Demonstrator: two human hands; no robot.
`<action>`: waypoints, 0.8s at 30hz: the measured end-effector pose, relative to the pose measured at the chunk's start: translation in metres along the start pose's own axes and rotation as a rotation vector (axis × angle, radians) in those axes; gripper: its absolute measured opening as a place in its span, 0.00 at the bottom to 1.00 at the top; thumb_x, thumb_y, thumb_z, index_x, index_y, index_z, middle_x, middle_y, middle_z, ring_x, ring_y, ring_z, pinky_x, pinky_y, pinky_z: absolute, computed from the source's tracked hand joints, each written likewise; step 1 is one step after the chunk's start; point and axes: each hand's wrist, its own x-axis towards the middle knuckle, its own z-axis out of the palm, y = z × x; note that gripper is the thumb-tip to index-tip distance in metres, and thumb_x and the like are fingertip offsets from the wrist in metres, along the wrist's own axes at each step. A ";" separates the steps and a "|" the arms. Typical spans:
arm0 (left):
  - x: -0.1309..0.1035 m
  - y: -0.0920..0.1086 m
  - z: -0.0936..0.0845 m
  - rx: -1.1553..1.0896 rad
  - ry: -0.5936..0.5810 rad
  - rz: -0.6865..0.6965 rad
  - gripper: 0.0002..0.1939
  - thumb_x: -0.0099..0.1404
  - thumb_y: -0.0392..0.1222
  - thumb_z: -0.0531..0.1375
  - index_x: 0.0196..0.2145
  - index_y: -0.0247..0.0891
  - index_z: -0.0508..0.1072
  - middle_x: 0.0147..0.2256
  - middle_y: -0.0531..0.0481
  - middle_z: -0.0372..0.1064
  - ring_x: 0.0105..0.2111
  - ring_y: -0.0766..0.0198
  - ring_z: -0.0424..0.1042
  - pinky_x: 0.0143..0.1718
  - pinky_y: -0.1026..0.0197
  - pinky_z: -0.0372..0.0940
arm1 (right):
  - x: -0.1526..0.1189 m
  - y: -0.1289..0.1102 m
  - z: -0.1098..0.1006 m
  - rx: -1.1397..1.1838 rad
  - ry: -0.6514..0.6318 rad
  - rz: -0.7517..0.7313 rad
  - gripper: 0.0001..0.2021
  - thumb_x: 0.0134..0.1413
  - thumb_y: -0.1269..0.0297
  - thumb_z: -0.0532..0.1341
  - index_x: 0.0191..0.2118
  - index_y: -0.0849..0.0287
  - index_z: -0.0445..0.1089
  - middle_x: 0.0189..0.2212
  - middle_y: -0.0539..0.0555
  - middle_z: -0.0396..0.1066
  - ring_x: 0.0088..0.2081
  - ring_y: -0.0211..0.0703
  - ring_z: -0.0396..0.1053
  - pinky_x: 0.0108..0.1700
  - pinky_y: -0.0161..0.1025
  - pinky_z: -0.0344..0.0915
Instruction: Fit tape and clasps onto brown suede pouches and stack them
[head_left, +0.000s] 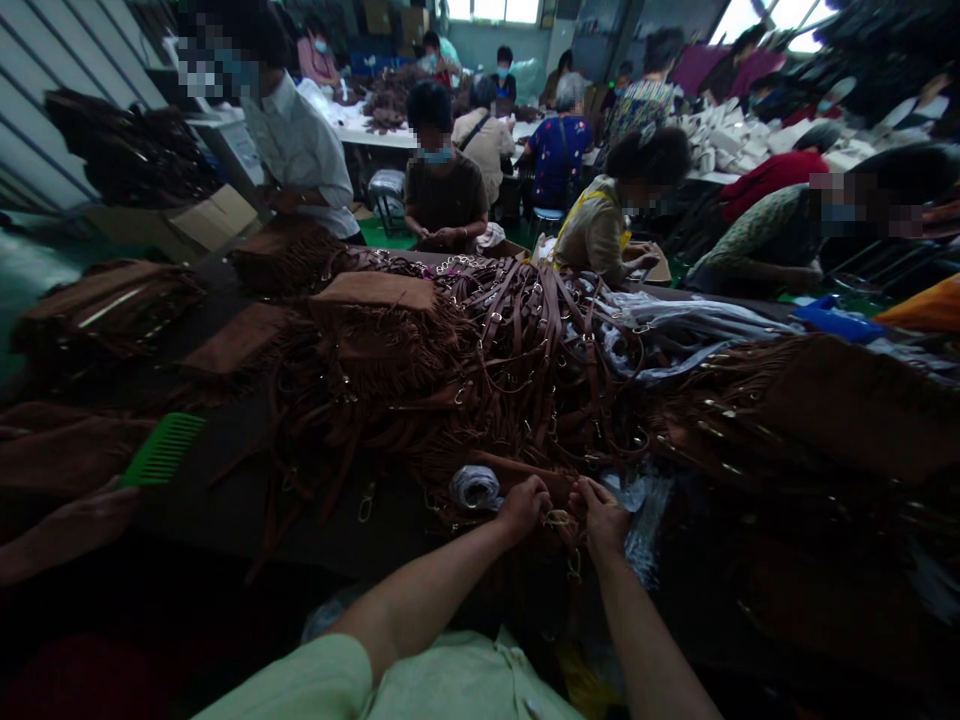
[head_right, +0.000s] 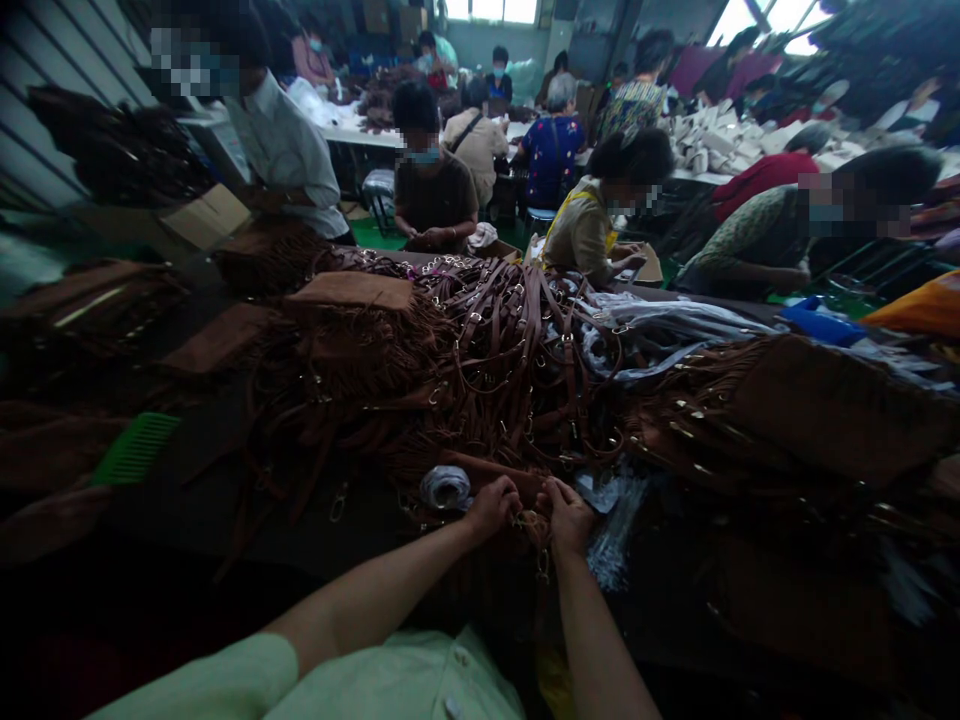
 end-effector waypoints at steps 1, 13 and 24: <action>0.001 0.000 0.000 -0.044 -0.004 -0.003 0.07 0.61 0.37 0.50 0.35 0.36 0.66 0.27 0.54 0.70 0.20 0.70 0.66 0.23 0.68 0.59 | 0.000 -0.002 0.000 0.019 0.003 0.020 0.29 0.30 0.49 0.70 0.40 0.63 0.72 0.28 0.52 0.75 0.25 0.39 0.72 0.27 0.34 0.71; 0.002 -0.005 -0.008 -0.113 0.006 -0.034 0.08 0.54 0.34 0.58 0.31 0.33 0.76 0.29 0.50 0.73 0.29 0.67 0.70 0.33 0.66 0.65 | -0.007 -0.005 -0.005 -0.355 -0.325 0.014 0.22 0.31 0.53 0.70 0.33 0.64 0.76 0.27 0.56 0.75 0.26 0.43 0.72 0.28 0.36 0.68; 0.003 -0.011 -0.009 0.053 0.017 0.022 0.09 0.52 0.33 0.60 0.34 0.34 0.73 0.31 0.53 0.72 0.31 0.68 0.69 0.33 0.67 0.63 | -0.005 0.013 -0.009 -0.365 -0.450 0.146 0.24 0.32 0.52 0.69 0.35 0.66 0.75 0.20 0.53 0.72 0.21 0.39 0.68 0.22 0.33 0.62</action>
